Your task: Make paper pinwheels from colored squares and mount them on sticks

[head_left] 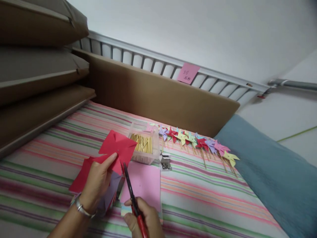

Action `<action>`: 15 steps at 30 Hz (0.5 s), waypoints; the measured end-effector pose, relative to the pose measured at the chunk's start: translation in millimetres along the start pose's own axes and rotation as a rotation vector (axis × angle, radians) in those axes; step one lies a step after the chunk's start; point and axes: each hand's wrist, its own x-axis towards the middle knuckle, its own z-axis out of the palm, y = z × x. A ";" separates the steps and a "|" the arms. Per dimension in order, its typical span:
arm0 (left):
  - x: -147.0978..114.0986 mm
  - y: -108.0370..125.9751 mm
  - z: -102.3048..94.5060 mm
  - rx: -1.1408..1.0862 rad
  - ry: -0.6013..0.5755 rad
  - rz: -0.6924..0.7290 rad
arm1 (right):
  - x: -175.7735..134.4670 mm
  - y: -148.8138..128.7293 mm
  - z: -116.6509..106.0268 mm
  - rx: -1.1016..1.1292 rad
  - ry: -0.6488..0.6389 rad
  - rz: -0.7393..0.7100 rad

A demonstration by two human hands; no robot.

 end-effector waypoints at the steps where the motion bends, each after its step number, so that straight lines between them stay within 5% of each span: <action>1: -1.0 0.3 -0.3 0.026 -0.005 0.023 | -0.4 -1.1 -0.8 0.003 -0.004 -0.004; 15: -7.9 17.2 22.4 -0.324 0.046 -0.088 | -2.2 3.7 10.4 -0.007 0.023 -0.012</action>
